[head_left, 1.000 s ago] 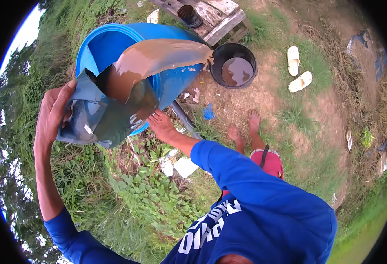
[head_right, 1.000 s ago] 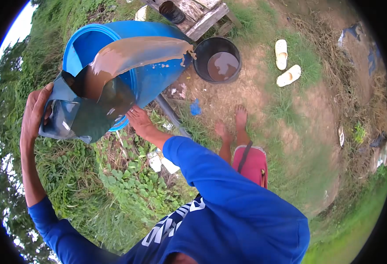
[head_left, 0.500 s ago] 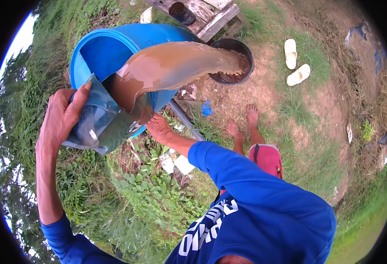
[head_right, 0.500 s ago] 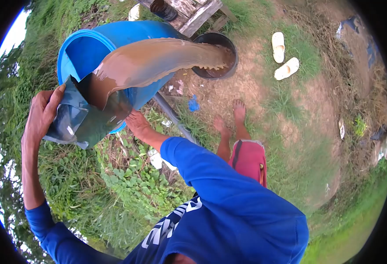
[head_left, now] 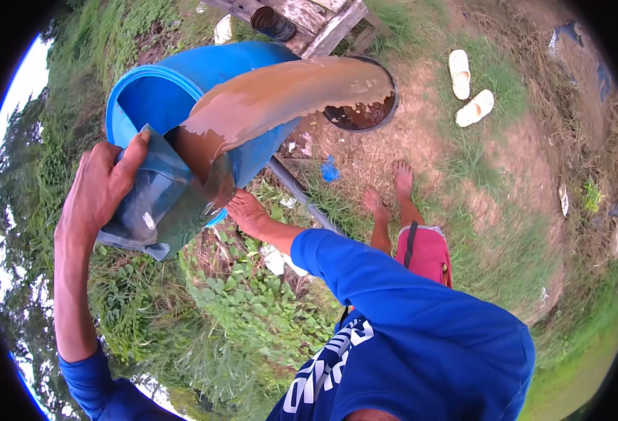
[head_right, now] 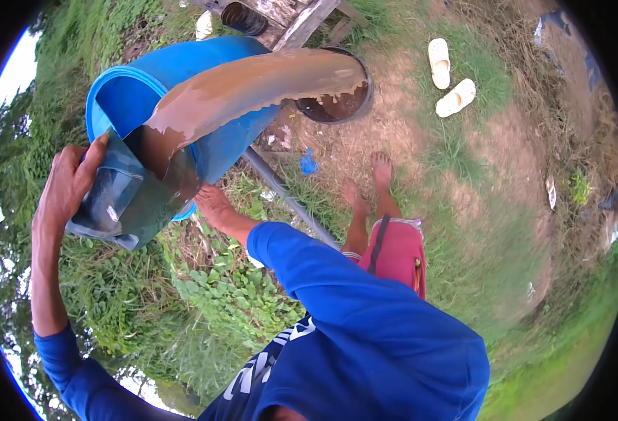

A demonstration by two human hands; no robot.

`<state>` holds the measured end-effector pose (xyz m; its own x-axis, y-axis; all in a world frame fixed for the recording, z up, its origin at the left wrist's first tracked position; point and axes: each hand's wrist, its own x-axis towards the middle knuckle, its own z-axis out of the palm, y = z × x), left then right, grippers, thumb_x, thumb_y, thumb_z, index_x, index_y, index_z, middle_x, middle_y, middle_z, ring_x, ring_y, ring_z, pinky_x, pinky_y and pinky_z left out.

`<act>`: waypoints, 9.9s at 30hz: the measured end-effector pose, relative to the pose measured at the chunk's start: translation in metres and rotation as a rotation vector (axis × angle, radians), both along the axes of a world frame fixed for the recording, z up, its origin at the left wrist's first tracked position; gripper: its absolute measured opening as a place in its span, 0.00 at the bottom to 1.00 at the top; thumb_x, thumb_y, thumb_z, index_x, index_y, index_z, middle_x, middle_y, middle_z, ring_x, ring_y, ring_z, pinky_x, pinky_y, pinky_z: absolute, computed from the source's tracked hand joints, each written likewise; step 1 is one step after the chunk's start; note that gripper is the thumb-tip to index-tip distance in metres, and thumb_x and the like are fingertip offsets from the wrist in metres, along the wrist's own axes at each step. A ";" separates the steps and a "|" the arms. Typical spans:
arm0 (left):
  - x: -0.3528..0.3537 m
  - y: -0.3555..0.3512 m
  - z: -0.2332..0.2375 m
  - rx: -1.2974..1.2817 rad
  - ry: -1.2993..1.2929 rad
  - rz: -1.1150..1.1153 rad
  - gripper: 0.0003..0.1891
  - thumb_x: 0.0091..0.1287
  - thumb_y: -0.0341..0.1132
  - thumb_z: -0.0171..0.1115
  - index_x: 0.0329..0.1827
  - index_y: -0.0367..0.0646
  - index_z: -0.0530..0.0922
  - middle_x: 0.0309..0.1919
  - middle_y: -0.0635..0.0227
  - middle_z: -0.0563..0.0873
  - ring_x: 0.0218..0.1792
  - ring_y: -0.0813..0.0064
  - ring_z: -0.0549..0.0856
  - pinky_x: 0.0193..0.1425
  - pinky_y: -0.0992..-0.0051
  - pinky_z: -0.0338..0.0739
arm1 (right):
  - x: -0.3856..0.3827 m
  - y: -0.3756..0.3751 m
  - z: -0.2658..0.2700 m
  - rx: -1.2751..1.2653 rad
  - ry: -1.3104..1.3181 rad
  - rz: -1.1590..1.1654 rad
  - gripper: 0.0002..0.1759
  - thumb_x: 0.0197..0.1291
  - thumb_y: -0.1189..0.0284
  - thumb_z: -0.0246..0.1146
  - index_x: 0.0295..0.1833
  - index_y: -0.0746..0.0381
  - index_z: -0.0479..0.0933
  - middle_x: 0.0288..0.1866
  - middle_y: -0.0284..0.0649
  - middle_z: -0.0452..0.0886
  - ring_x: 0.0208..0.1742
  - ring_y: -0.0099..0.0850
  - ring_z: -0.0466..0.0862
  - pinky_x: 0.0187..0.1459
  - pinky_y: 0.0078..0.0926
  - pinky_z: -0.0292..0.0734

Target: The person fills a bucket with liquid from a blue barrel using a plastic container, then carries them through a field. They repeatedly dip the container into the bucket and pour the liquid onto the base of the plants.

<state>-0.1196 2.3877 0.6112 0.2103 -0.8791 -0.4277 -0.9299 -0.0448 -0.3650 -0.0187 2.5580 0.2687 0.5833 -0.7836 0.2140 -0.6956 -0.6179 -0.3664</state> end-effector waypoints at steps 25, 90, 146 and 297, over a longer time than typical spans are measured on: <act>-0.016 -0.014 -0.016 0.228 -0.184 -0.098 0.40 0.65 0.63 0.50 0.21 0.22 0.73 0.16 0.39 0.73 0.22 0.44 0.81 0.33 0.54 0.74 | 0.019 0.018 -0.019 -0.275 0.298 -0.115 0.26 0.63 0.73 0.46 0.67 0.68 0.62 0.72 0.44 0.64 0.76 0.36 0.58 0.79 0.34 0.41; 0.225 -0.004 -0.259 -0.432 0.305 0.249 0.36 0.65 0.65 0.48 0.31 0.35 0.82 0.31 0.41 0.85 0.39 0.44 0.85 0.44 0.54 0.80 | -0.052 0.008 0.007 0.167 -0.215 0.276 0.31 0.54 0.69 0.56 0.63 0.72 0.68 0.64 0.49 0.71 0.70 0.42 0.64 0.73 0.38 0.49; 0.327 -0.021 -0.843 0.337 0.254 -0.136 0.16 0.56 0.48 0.58 0.44 0.54 0.84 0.41 0.73 0.86 0.46 0.70 0.85 0.41 0.64 0.79 | -0.040 0.110 -0.021 0.408 0.681 0.178 0.30 0.64 0.47 0.48 0.72 0.34 0.62 0.74 0.19 0.63 0.76 0.25 0.59 0.72 0.49 0.43; 0.031 -0.003 -0.357 0.530 0.189 -0.232 0.38 0.70 0.60 0.39 0.60 0.27 0.71 0.58 0.36 0.75 0.61 0.39 0.73 0.67 0.54 0.67 | -0.521 0.149 -0.190 1.411 -1.060 -1.089 0.26 0.56 0.48 0.62 0.54 0.52 0.76 0.46 0.25 0.77 0.43 0.20 0.74 0.45 0.24 0.68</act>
<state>-0.0887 2.3850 0.2545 -0.0839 -0.5500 -0.8309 -0.9445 0.3097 -0.1096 -0.5400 2.7072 0.0787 -0.0463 -0.5373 -0.8421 0.2502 0.8099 -0.5305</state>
